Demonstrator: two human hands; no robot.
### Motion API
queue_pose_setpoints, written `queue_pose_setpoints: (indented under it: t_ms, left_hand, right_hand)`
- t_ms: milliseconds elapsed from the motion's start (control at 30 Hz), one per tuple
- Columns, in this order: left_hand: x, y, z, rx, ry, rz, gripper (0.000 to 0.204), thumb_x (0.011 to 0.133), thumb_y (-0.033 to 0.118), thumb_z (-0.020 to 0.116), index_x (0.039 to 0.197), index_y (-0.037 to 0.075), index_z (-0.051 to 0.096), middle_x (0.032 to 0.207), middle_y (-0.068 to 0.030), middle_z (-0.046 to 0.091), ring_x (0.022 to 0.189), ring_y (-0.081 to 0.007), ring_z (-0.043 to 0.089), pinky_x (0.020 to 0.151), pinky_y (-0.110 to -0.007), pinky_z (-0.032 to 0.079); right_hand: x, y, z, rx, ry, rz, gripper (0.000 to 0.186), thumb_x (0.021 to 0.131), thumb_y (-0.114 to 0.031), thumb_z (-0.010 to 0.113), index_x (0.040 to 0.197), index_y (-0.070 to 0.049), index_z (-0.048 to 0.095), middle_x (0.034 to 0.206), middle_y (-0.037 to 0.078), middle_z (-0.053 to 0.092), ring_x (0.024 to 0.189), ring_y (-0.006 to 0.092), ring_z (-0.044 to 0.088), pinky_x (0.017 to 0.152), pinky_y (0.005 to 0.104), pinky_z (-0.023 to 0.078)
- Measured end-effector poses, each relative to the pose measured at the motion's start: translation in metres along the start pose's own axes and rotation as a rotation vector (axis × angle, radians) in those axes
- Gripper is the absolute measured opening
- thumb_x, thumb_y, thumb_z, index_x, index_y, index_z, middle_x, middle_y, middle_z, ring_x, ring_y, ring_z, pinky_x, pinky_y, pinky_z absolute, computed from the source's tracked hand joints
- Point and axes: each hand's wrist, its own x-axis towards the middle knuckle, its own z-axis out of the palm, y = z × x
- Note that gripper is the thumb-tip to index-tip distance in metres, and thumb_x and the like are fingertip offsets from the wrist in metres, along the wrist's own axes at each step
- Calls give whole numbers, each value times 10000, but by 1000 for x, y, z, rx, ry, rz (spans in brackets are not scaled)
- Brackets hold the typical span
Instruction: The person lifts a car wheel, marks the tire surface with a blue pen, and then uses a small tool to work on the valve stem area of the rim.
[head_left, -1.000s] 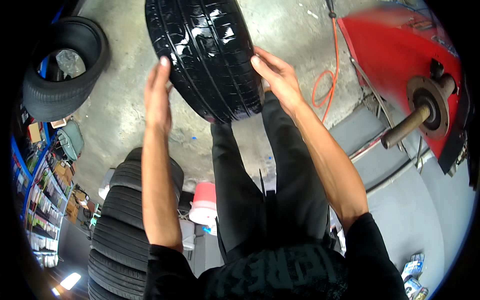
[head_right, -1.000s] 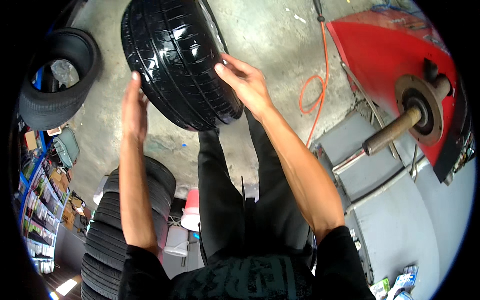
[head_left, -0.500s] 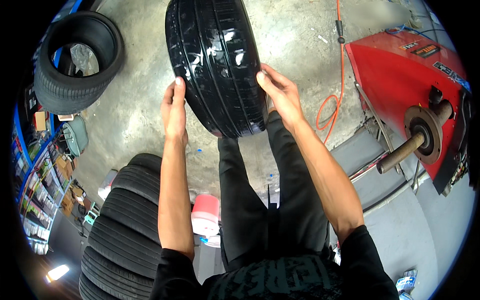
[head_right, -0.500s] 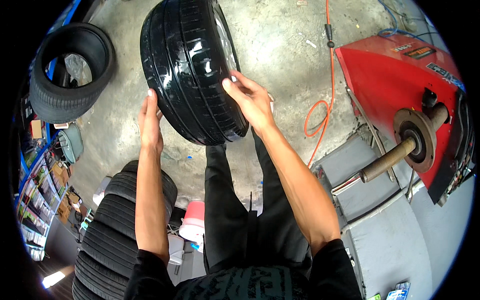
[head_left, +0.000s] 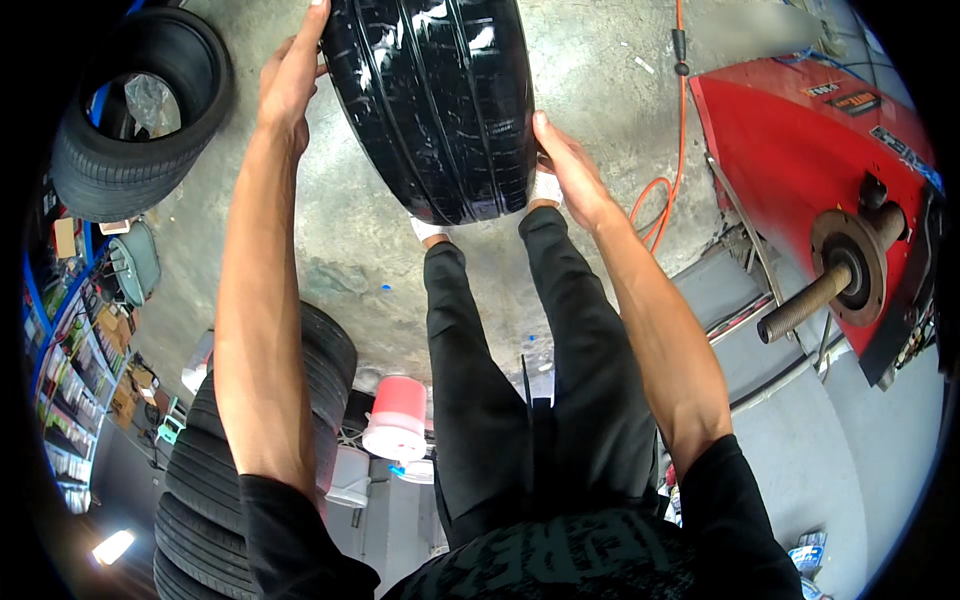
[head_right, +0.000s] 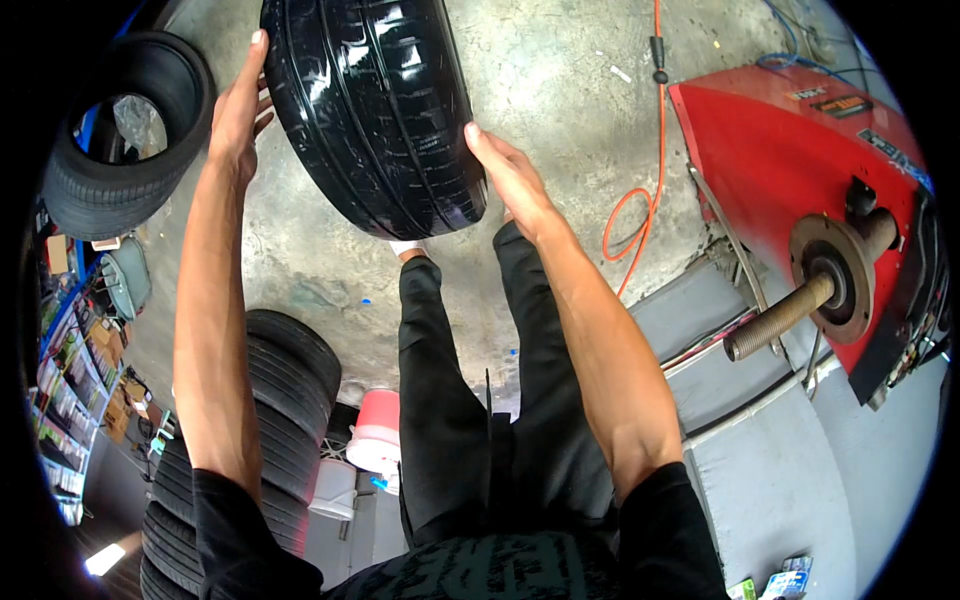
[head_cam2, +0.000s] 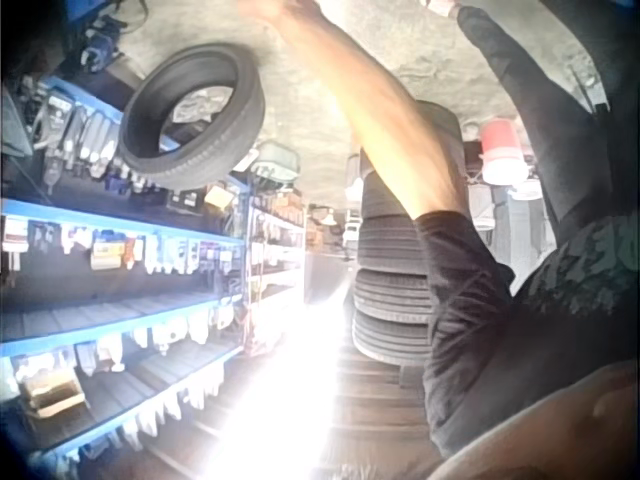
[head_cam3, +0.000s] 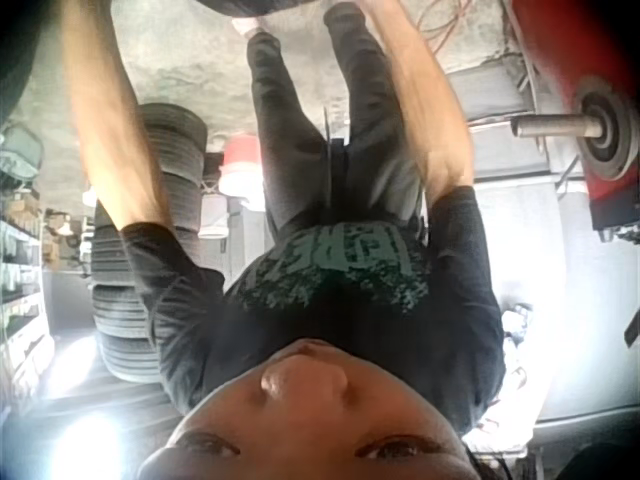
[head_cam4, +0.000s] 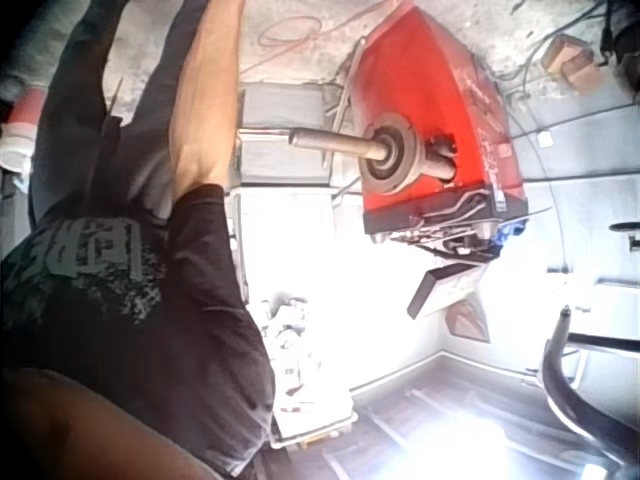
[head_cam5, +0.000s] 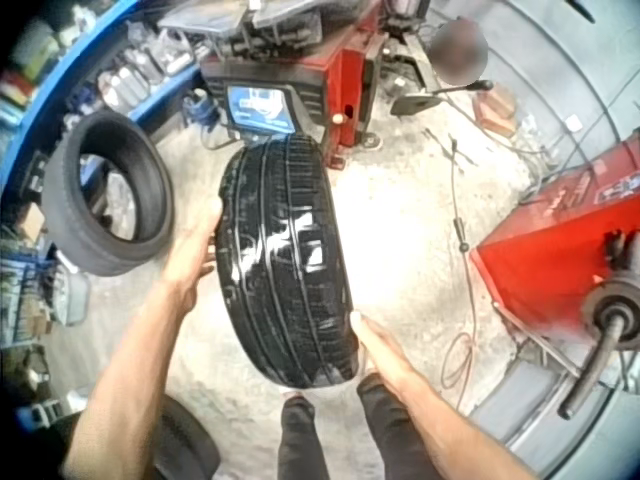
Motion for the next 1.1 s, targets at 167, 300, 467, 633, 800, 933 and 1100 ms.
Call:
queue_pose_setpoints:
  t_ms: [167,300,467,633,800,933,1100]
  left_hand:
    - [3,19,12,-156,-30,-65,880,929,797,534,1377,47,638,1310,-147,624,1160,-258,561,1091,-432,387]
    - [14,20,7,-151,-58,-70,812,954,735,568,1389,54,638,1273,-99,654,1140,-213,568,1088,-395,381]
    - [-18,23,19,-190,-6,64,704,971,603,657,1406,50,632,1320,-50,655,1133,-162,571,1085,-345,369]
    - [-55,-25,27,-292,-20,102,1031,883,502,805,1569,-102,328,1464,-258,535,1441,-323,450,1258,-418,213]
    - [-82,-35,42,-298,98,97,844,917,464,799,1482,-83,493,1370,-194,596,1284,-252,563,1144,-368,383]
    - [-78,-38,46,-268,150,117,765,959,475,749,1444,-78,538,1344,-167,621,1268,-220,559,1143,-354,367]
    - [-66,-36,48,-290,146,143,657,1030,475,660,1405,-58,578,1298,-104,650,1249,-174,544,1148,-327,334]
  right_hand:
    - [0,-33,15,52,18,24,730,995,-708,534,1406,-110,616,1276,-4,641,1107,116,565,947,306,415]
    - [2,-42,16,50,47,-9,676,1001,-678,557,1378,-121,631,1205,-32,649,1068,73,559,880,276,424]
    - [2,-42,17,157,63,-43,704,1002,-604,618,1410,-30,602,1320,80,645,1245,174,542,1073,345,369]
    - [2,-42,16,216,67,-26,713,999,-561,656,1430,4,587,1386,121,637,1347,205,522,1176,370,336]
    - [4,-45,13,207,47,-16,682,1006,-549,651,1418,-7,599,1382,114,639,1343,205,518,1176,373,329]
    - [8,-48,17,189,84,-25,665,1007,-544,650,1406,-13,610,1349,104,654,1317,204,526,1165,371,331]
    - [19,-52,18,196,102,-60,645,1011,-540,648,1387,-17,625,1311,87,669,1283,185,537,1151,359,341]
